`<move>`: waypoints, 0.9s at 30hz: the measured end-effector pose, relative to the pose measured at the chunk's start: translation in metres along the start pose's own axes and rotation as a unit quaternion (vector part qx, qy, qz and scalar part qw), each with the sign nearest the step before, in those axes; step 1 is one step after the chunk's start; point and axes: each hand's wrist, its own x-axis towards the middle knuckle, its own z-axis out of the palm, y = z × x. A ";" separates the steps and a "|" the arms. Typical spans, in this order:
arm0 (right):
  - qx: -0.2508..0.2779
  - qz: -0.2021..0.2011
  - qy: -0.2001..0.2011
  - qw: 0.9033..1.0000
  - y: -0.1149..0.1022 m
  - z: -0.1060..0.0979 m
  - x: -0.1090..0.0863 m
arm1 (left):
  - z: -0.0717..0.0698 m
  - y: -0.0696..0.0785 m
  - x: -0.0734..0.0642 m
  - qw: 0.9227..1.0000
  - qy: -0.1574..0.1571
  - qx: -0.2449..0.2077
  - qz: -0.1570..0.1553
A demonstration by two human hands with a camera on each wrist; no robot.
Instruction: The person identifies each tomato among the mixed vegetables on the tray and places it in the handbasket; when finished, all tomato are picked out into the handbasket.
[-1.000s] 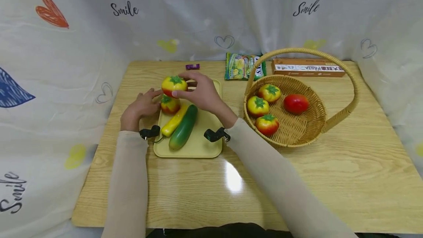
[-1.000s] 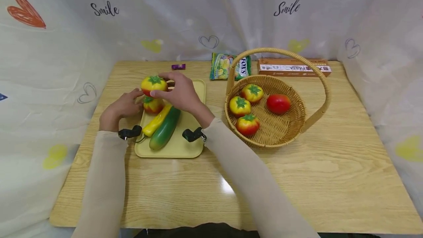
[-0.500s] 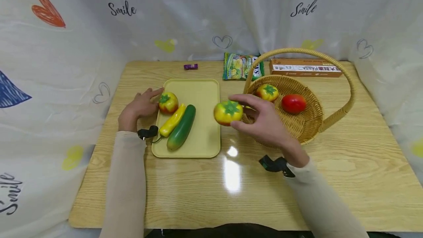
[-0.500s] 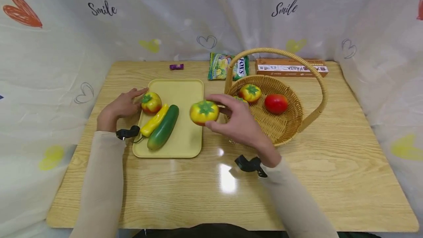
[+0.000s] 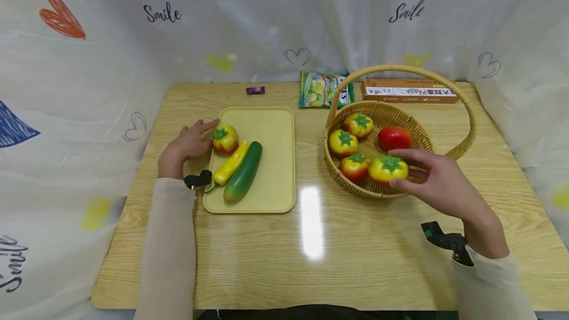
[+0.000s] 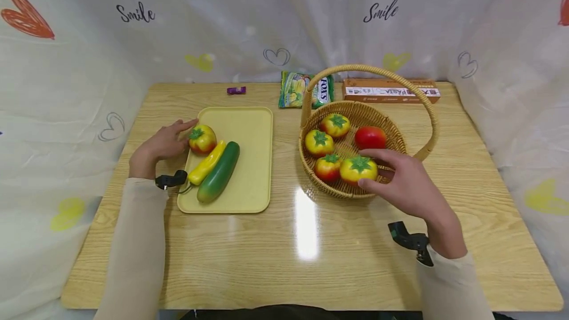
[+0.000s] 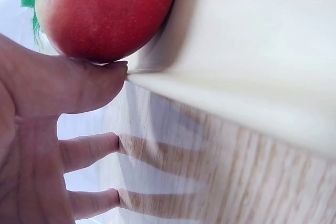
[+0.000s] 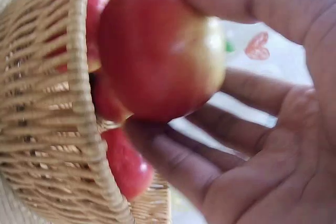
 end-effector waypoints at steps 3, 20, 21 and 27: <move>-0.023 0.018 -0.027 0.999 0.005 0.001 0.001 | 0.001 -0.001 0.001 1.000 0.001 -0.001 0.001; 0.015 0.003 -0.058 0.998 0.002 0.034 0.033 | 0.002 -0.003 0.004 1.000 0.006 0.010 0.001; 0.016 0.000 -0.055 0.998 0.002 0.036 0.036 | 0.003 -0.002 0.003 1.000 0.006 0.010 0.001; -0.017 -0.015 -0.037 0.999 0.003 0.045 0.046 | 0.002 -0.003 0.003 1.000 0.007 0.011 0.002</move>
